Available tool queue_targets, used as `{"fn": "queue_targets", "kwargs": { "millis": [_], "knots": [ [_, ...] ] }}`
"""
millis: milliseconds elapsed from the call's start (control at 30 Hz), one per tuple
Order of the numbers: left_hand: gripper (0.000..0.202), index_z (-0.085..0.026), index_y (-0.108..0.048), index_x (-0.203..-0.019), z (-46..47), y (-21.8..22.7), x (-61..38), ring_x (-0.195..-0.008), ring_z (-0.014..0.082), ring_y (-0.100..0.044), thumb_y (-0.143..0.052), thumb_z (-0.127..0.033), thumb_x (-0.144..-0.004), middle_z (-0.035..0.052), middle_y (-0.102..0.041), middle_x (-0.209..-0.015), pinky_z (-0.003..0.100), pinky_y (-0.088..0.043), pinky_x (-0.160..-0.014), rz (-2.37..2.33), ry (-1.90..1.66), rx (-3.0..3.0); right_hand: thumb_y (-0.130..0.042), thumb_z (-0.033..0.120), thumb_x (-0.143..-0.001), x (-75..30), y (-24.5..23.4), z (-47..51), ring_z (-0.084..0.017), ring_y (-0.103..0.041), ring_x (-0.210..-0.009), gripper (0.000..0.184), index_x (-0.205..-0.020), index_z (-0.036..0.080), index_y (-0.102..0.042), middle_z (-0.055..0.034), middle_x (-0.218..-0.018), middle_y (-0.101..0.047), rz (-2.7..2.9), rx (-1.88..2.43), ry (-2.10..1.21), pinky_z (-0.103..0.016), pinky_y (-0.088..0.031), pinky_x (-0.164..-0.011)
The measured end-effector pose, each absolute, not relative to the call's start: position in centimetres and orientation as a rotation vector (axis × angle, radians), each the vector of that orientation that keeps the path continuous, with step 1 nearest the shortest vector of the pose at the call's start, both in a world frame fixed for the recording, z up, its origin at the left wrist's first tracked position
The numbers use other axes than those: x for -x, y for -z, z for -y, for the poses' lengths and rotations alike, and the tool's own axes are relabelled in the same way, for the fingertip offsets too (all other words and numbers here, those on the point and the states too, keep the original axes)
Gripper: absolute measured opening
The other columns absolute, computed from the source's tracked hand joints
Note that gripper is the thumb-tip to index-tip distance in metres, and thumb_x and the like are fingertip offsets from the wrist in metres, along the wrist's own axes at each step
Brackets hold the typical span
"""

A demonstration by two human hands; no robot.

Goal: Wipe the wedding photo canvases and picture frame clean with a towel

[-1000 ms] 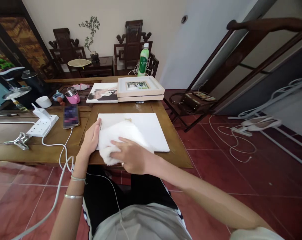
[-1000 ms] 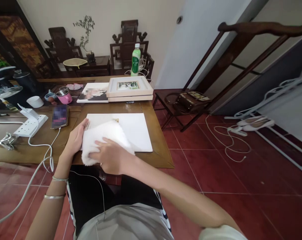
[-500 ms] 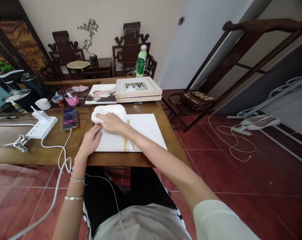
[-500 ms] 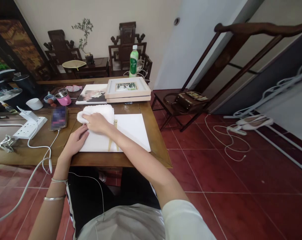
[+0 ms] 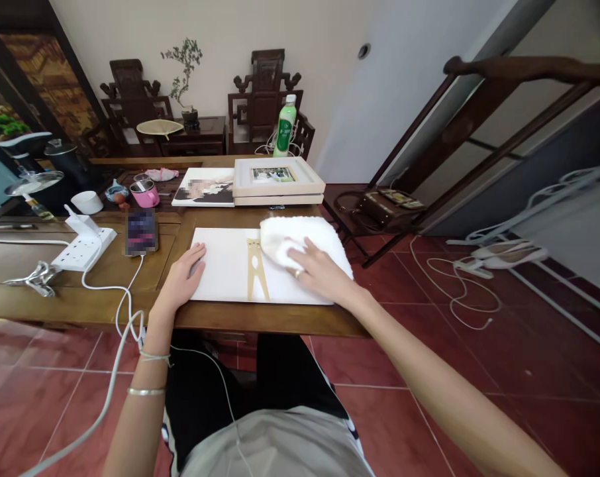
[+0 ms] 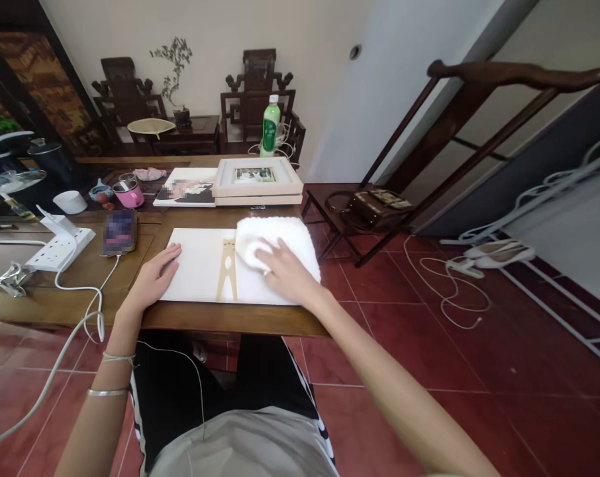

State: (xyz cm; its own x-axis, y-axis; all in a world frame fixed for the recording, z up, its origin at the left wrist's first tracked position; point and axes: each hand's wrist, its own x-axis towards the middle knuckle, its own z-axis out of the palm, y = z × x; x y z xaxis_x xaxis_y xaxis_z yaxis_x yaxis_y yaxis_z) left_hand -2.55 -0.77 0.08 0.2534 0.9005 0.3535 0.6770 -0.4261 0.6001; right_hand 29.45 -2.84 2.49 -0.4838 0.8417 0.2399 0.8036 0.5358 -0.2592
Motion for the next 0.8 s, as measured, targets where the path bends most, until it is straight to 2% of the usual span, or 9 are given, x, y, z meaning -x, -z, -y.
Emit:
{"fn": "queue_targets", "kwargs": {
  "millis": [133, 233, 300, 433, 600, 667, 800],
  "knots": [
    [0.042, -0.013, -0.061, -0.125, 0.8, 0.0, 2.6, -0.134, 0.0246, -0.045, -0.045, -0.033, -0.091, 0.0132, -0.053, -0.139, 0.044, -0.032, -0.115, -1.447, -0.962, -2.202, -0.042, -0.002, -0.06, -30.3, -2.9, 9.7, -0.024, -0.03, -0.141, 0.038, -0.086, 0.02, -0.06, -0.0122, -0.145, -0.046, 2.569, 1.146, -0.223, -0.052, -0.022, -0.117],
    [0.042, -0.014, -0.06, -0.126, 0.8, 0.0, 2.6, -0.134, 0.0244, -0.045, -0.045, -0.034, -0.091, 0.0124, -0.053, -0.139, 0.045, -0.032, -0.115, -1.44, -0.964, -2.213, -0.041, -0.001, -0.057, -30.8, -3.3, 11.9, -0.022, -0.029, -0.141, 0.035, -0.076, 0.023, -0.058, -0.0078, -0.147, -0.044, 2.608, 1.08, -0.294, -0.05, -0.02, -0.119],
    [0.043, -0.014, -0.06, -0.126, 0.8, 0.0, 2.6, -0.134, 0.0248, -0.045, -0.045, -0.035, -0.091, 0.0129, -0.053, -0.139, 0.045, -0.031, -0.115, -1.442, -0.954, -2.217, -0.042, -0.001, -0.059, -30.9, -3.4, 11.4, -0.022, -0.032, -0.14, 0.035, -0.078, 0.023, -0.058, -0.0089, -0.146, -0.045, 2.606, 1.105, -0.288, -0.05, -0.024, -0.117],
    [0.043, -0.014, -0.06, -0.126, 0.7, -0.1, 2.6, -0.134, 0.0248, -0.044, -0.045, -0.034, -0.091, 0.0129, -0.053, -0.14, 0.045, -0.03, -0.115, -1.449, -0.946, -2.208, -0.042, 0.002, -0.07, -30.8, -3.2, 6.5, -0.028, -0.042, -0.134, 0.037, -0.096, 0.021, -0.061, -0.0125, -0.135, -0.056, 2.562, 1.275, -0.209, -0.051, -0.036, -0.107],
    [0.042, -0.016, -0.06, -0.125, 0.7, -0.1, 2.7, -0.134, 0.024, -0.045, -0.045, -0.034, -0.091, 0.0118, -0.053, -0.14, 0.045, -0.031, -0.115, -1.439, -0.955, -2.206, -0.041, 0.019, -0.087, -30.5, -2.8, -1.8, -0.035, -0.054, -0.119, 0.031, -0.112, 0.017, -0.058, -0.0153, -0.117, -0.066, 2.456, 1.522, -0.172, -0.053, -0.042, -0.096],
    [0.042, -0.014, -0.061, -0.125, 0.8, -0.1, 2.7, -0.134, 0.0243, -0.045, -0.045, -0.034, -0.091, 0.013, -0.053, -0.139, 0.044, -0.031, -0.115, -1.439, -0.955, -2.201, -0.04, 0.021, -0.089, -30.4, -2.6, -3.4, -0.036, -0.053, -0.121, 0.03, -0.112, 0.015, -0.058, -0.0163, -0.118, -0.065, 2.437, 1.542, -0.146, -0.053, -0.041, -0.096],
    [0.043, -0.013, -0.06, -0.126, 0.8, -0.1, 2.6, -0.135, 0.0248, -0.044, -0.045, -0.033, -0.091, 0.0137, -0.053, -0.14, 0.044, -0.03, -0.115, -1.441, -0.954, -2.188, -0.042, 0.01, -0.082, -30.0, -2.1, -1.1, -0.031, -0.041, -0.133, 0.031, -0.108, 0.013, -0.06, -0.0186, -0.132, -0.057, 2.5, 1.357, -0.042, -0.056, -0.029, -0.109]
  ]
}}
